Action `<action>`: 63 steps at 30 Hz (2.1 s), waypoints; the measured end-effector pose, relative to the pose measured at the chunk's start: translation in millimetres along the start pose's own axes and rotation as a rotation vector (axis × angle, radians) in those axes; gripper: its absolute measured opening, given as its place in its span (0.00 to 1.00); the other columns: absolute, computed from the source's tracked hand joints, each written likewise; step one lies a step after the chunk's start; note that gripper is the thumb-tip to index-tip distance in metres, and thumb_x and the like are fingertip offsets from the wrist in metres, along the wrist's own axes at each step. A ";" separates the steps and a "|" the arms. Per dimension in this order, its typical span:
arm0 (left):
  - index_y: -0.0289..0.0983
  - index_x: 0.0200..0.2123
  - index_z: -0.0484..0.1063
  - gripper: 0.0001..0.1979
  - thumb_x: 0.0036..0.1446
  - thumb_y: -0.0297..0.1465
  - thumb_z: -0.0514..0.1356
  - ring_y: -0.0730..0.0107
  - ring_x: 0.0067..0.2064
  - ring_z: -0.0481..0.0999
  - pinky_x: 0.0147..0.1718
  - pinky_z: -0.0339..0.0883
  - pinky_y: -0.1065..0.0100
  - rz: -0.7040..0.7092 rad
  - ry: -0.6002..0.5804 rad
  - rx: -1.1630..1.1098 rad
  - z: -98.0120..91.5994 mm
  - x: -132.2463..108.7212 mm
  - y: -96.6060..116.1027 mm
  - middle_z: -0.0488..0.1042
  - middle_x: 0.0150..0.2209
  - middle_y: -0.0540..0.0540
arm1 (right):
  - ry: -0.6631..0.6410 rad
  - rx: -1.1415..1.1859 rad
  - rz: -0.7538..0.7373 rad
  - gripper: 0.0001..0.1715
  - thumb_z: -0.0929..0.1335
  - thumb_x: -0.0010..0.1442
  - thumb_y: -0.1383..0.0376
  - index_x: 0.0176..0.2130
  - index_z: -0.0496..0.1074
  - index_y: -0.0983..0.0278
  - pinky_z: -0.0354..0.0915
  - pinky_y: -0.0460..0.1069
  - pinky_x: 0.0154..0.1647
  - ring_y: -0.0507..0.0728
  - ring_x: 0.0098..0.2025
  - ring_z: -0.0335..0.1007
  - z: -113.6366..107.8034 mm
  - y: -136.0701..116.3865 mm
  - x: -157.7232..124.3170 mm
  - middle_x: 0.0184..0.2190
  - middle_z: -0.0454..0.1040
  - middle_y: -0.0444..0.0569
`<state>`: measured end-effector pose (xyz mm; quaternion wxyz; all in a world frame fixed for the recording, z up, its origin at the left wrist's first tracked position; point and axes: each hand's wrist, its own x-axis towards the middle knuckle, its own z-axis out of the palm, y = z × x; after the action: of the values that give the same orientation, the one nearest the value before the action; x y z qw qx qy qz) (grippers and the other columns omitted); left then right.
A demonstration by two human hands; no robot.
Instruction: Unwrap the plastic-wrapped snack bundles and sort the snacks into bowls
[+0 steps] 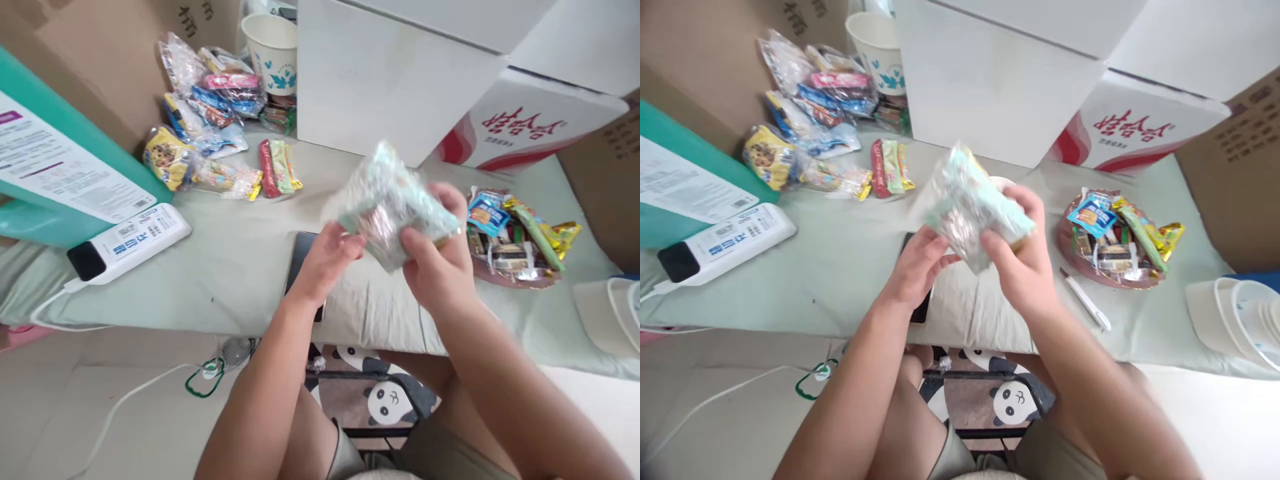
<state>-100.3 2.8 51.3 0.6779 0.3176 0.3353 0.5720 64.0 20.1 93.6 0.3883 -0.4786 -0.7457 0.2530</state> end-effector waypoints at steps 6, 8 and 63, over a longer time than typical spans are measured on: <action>0.47 0.59 0.69 0.38 0.47 0.40 0.79 0.63 0.45 0.82 0.43 0.78 0.65 -0.296 -0.328 0.113 39.8 -9.7 -33.6 0.80 0.49 0.46 | 0.324 0.438 0.590 0.24 0.67 0.67 0.50 0.59 0.62 0.51 0.77 0.60 0.53 0.64 0.55 0.78 -20.5 39.5 -130.1 0.53 0.76 0.54; 0.53 0.65 0.63 0.43 0.48 0.42 0.78 0.63 0.42 0.82 0.40 0.78 0.64 -0.327 -0.368 0.151 49.5 -10.7 -45.9 0.80 0.48 0.47 | 0.348 0.513 0.708 0.26 0.67 0.67 0.49 0.61 0.61 0.51 0.78 0.60 0.51 0.64 0.54 0.79 -23.8 44.7 -146.5 0.55 0.76 0.54; 0.41 0.29 0.77 0.06 0.55 0.29 0.71 0.54 0.61 0.78 0.31 0.75 0.70 0.453 0.000 0.819 38.2 9.7 -71.9 0.81 0.43 0.44 | -0.128 0.520 0.965 0.22 0.68 0.62 0.48 0.32 0.72 0.65 0.58 0.43 0.18 0.46 0.17 0.60 -48.3 41.3 -131.0 0.21 0.69 0.42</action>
<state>-27.5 0.3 13.8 0.3547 0.6242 0.4555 0.5264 156.6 -81.8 46.1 0.2876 -0.6380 -0.3768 0.6068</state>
